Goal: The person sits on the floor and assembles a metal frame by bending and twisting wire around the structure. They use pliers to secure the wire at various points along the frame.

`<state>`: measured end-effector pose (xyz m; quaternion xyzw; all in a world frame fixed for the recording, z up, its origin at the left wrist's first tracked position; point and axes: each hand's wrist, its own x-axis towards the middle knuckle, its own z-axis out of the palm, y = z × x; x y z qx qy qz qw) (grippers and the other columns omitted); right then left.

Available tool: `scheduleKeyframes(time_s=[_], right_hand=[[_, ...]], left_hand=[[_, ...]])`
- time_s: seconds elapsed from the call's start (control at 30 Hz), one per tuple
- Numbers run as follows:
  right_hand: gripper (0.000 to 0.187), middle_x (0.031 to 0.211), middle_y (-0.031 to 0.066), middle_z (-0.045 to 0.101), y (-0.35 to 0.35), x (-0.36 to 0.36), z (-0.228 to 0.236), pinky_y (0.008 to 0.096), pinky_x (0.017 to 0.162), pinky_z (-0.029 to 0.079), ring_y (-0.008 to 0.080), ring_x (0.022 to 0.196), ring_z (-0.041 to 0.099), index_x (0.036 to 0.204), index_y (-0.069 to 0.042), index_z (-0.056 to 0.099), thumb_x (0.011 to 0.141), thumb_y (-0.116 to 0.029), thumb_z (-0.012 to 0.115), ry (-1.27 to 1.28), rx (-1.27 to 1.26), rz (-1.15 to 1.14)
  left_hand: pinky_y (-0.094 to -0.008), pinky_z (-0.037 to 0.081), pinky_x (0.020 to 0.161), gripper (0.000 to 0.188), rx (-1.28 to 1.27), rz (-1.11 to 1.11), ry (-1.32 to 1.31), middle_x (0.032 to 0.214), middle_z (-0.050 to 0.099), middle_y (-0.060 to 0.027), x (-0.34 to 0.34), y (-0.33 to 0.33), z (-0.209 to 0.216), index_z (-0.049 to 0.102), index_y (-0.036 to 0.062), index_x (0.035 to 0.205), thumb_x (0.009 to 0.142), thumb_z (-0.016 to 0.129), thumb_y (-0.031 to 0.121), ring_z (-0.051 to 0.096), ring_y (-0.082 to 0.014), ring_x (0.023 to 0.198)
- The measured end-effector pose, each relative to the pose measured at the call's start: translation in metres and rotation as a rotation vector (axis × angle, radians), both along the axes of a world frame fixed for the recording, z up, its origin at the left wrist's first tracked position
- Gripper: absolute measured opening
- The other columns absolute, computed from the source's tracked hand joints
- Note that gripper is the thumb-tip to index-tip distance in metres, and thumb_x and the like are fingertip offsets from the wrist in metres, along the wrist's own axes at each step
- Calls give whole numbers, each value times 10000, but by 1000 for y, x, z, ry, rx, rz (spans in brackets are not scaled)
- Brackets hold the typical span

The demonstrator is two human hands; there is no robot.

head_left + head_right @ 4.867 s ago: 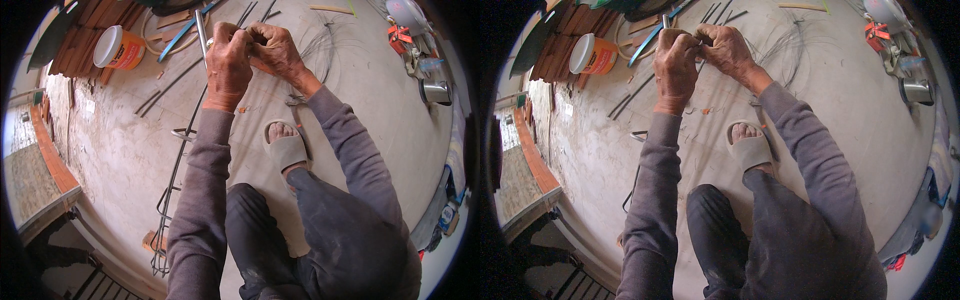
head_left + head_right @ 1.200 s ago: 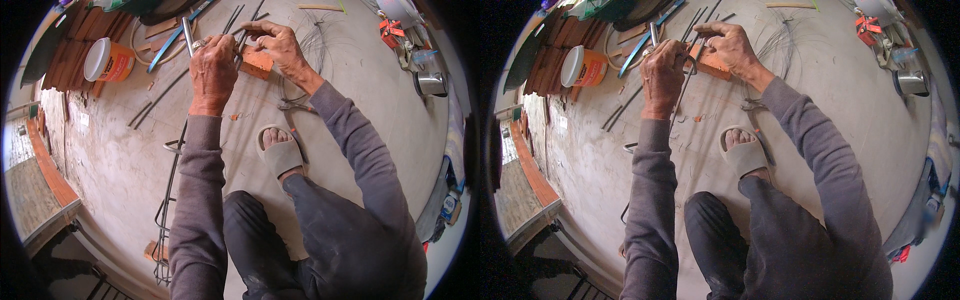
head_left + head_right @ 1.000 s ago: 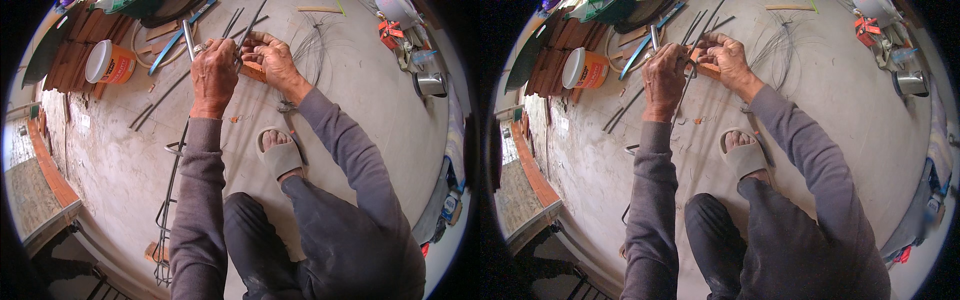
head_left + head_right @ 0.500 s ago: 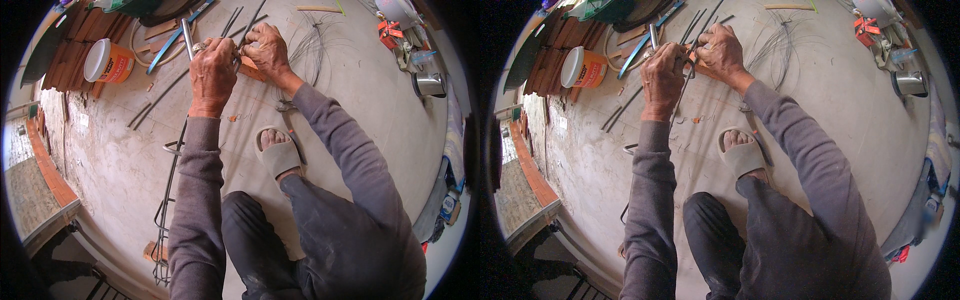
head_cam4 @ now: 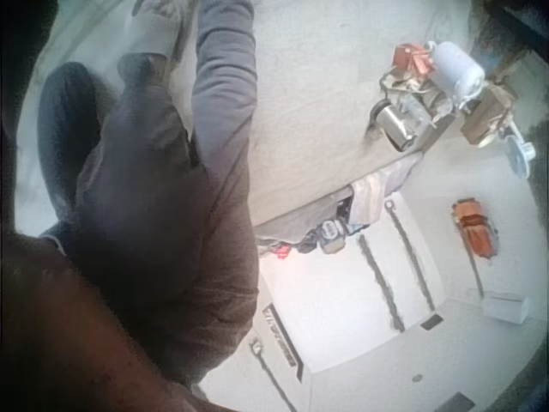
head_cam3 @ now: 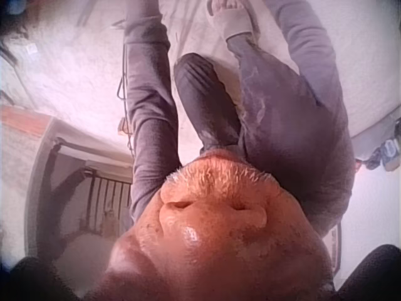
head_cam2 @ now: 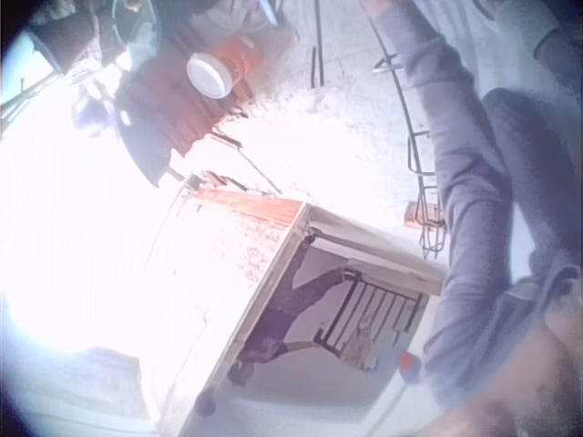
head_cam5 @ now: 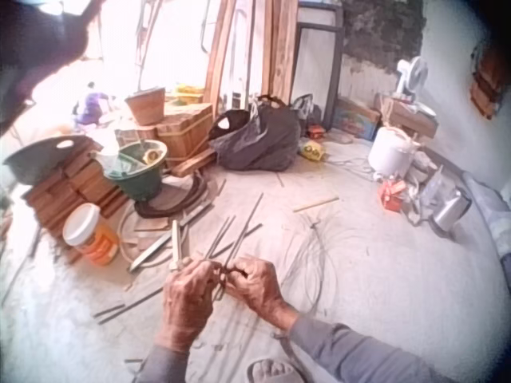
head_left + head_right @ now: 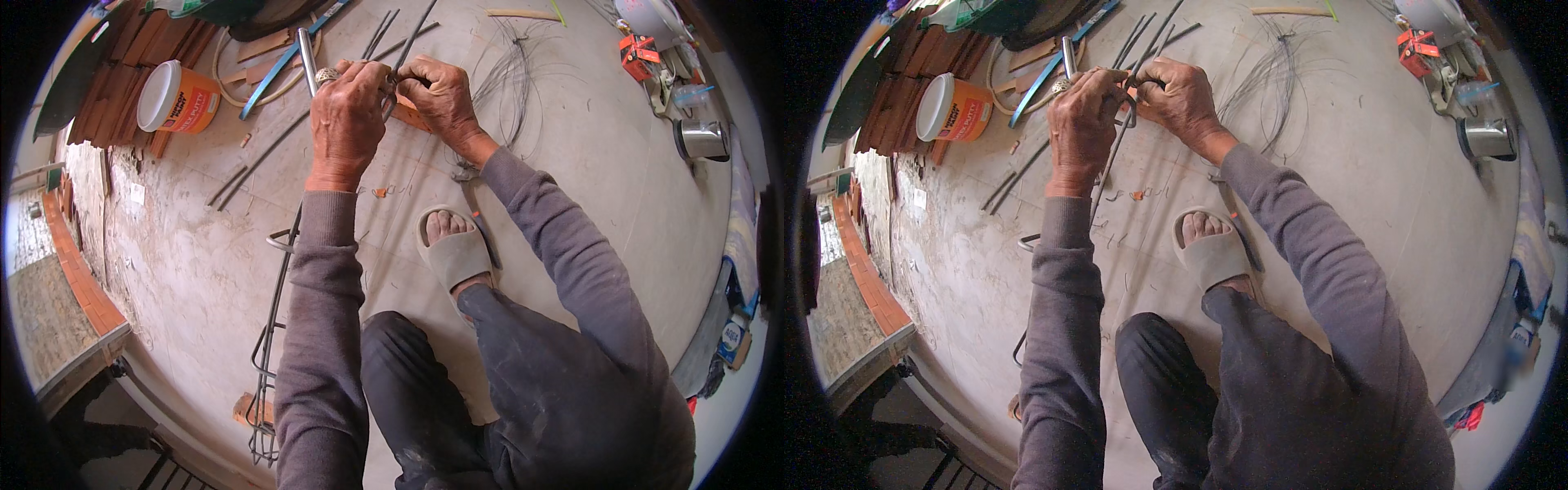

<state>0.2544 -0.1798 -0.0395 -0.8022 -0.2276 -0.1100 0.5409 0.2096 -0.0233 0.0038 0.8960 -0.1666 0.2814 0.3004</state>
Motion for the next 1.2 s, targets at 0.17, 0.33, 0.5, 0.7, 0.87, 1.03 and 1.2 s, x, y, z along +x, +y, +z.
scheduleKeyframes(time_s=[0.17,0.33,0.5,0.7,0.87,1.03,1.2], right_hand=[[96,807,71,689,-6,3,-3,275,699,522,125,737,645,896,28,715,849,-36,661,-45,-63,36],[132,864,97,732,-9,10,0,327,702,549,225,766,709,913,-55,764,818,-122,703,54,-29,199],[150,883,104,732,-17,11,6,353,731,558,248,795,707,943,-74,757,842,-156,683,97,-172,255],[169,808,134,689,-21,15,36,437,745,546,342,755,668,898,-40,664,874,-158,545,-362,-623,200],[264,854,219,709,-14,33,54,429,779,578,341,809,711,878,-22,737,841,-268,650,-95,-644,180],[273,838,188,720,-10,31,58,378,756,563,281,777,708,954,11,755,815,-202,654,263,-355,197],[133,827,53,666,-6,-4,76,281,683,529,125,699,597,902,44,697,876,-47,604,734,89,164]], left_hand=[[-385,508,704,108,70,36,20,859,690,-83,1,-1,-3,684,65,963,859,704,82,677,-269,800],[-408,498,706,91,78,36,12,846,663,-106,3,0,-4,630,51,904,833,688,50,652,-307,817],[-450,487,716,118,42,11,-6,830,621,-138,4,-5,-5,549,39,824,783,642,-21,613,-364,836],[-467,486,703,119,-5,9,24,824,606,-140,1,-4,-2,528,31,813,787,633,-18,602,-371,824],[-457,489,695,116,32,29,-30,816,600,-135,0,-4,1,521,33,809,794,628,-10,605,-365,823],[-419,492,680,93,53,69,-57,857,629,-100,1,1,-2,582,49,850,842,673,61,631,-325,776],[-419,507,687,101,212,199,-139,936,606,-76,-4,0,6,604,72,878,808,679,70,634,-304,801]])
